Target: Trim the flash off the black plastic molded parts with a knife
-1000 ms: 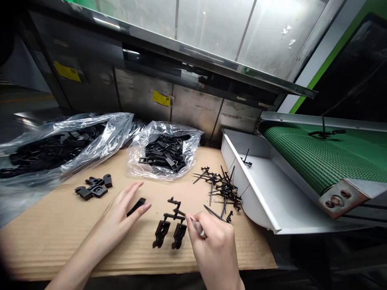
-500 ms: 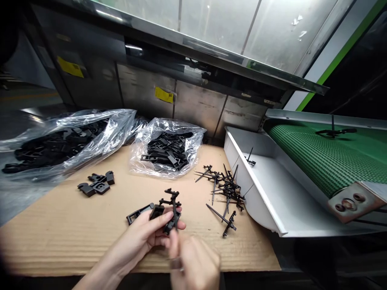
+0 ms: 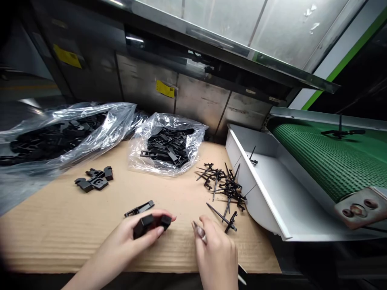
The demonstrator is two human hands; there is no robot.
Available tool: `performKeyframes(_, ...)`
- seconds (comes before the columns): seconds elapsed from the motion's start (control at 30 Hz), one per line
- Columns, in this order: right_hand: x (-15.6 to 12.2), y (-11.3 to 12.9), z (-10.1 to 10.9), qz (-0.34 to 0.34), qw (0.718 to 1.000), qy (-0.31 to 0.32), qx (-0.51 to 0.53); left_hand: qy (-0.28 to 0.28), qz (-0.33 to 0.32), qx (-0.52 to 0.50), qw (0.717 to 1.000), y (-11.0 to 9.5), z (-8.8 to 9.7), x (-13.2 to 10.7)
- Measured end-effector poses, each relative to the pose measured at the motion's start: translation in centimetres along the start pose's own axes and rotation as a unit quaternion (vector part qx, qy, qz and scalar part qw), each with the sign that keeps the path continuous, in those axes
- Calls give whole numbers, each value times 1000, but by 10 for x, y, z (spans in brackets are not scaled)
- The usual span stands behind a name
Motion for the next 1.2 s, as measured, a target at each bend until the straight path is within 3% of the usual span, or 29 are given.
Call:
performKeyframes(0.13, 2, 1, -14, -20, 999, 26, 3, 8, -26, 48, 998, 4, -1, -2)
performKeyframes(0.3, 0, 7, -8, 9, 994, 53, 100, -57, 16, 1, 998, 14, -3, -5)
performKeyframes(0.4, -11, 15, -2, 18, 969, 75, 236, -56, -8, -29, 998, 14, -8, -9)
performKeyframes(0.53, -23, 20, -3, -53, 937, 70, 339, -55, -17, -27, 998, 13, -11, -14)
performKeyframes(0.67, -25, 22, -5, -102, 932, 60, 343, -87, -51, 27, 995, 9, -9, -16)
performKeyframes(0.9, -19, 27, -4, -99, 923, 120, 352, -43, -130, 53, 989, 3, -11, -17)
performKeyframes(1.2, -21, 30, -2, -102, 933, 117, 323, -42, -166, 85, 982, 7, -10, -20)
Point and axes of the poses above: each hand's wrist, its own x-axis towards the middle knuckle, its own z-axis out of the back of the hand, y = z × x, the point moved 4 cm from there along x, towards the middle knuckle, and after that the axes turned 2 degrees about -x, right-handed, at the moved point
